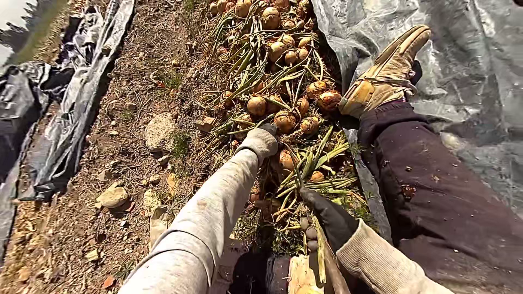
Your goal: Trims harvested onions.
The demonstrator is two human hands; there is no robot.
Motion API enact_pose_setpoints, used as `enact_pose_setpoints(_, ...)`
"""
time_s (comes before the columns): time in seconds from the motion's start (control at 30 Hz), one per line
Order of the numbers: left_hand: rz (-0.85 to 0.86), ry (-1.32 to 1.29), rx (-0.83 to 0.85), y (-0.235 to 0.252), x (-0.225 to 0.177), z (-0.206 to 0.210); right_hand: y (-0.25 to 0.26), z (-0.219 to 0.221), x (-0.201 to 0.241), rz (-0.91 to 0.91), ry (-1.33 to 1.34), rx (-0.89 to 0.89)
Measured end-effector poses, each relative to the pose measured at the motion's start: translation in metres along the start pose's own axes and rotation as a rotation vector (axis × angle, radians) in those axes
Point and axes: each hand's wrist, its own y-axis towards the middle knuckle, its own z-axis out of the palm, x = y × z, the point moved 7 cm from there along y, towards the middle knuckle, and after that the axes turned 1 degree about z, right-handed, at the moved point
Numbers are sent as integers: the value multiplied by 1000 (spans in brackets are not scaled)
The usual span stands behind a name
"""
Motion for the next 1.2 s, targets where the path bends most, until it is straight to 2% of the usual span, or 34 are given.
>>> enact_pose_setpoints(0.07,6,-56,10,-28,13,-12,7,6,-10,37,-22,16)
enact_pose_setpoints(0.17,-40,-362,-88,-88,34,-24,21,9,-16,6,-94,42)
enact_pose_setpoints(0.23,-82,-523,-157,-130,41,-19,23,13,-11,-63,-230,4)
enact_pose_setpoints(0.33,-33,-704,-166,-184,25,-4,17,26,5,-273,-512,-34)
enact_pose_setpoints(0.43,98,-675,-88,-219,-7,10,18,28,14,-441,-701,-104)
enact_pose_setpoints(0.53,197,-526,-96,-240,-33,20,20,27,12,-431,-871,-147)
enact_pose_setpoints(0.6,106,-473,-108,-236,-24,30,13,35,3,-373,-964,-33)
enact_pose_setpoints(0.67,-125,-497,-70,-221,11,42,-11,51,-10,-363,-1024,186)
enact_pose_setpoints(0.7,-249,-590,-88,-214,38,50,-25,58,-15,-357,-1041,275)
enact_pose_setpoints(0.73,-367,-725,-145,-212,60,52,-32,59,-16,-371,-1036,322)
enact_pose_setpoints(0.8,-478,-1086,-363,-217,89,46,-23,47,-11,-403,-1004,261)
enact_pose_setpoints(0.9,-394,-1550,-667,-239,86,9,4,28,-14,-350,-833,125)
enact_pose_setpoints(1.0,-205,-1749,-864,-255,64,-18,-2,37,-28,-240,-681,171)
enact_pose_setpoints(1.07,-181,-1687,-833,-275,36,-25,-10,46,-36,-222,-574,202)
enact_pose_setpoints(1.2,-26,-1412,-616,-304,1,6,-11,48,-34,-235,-431,203)
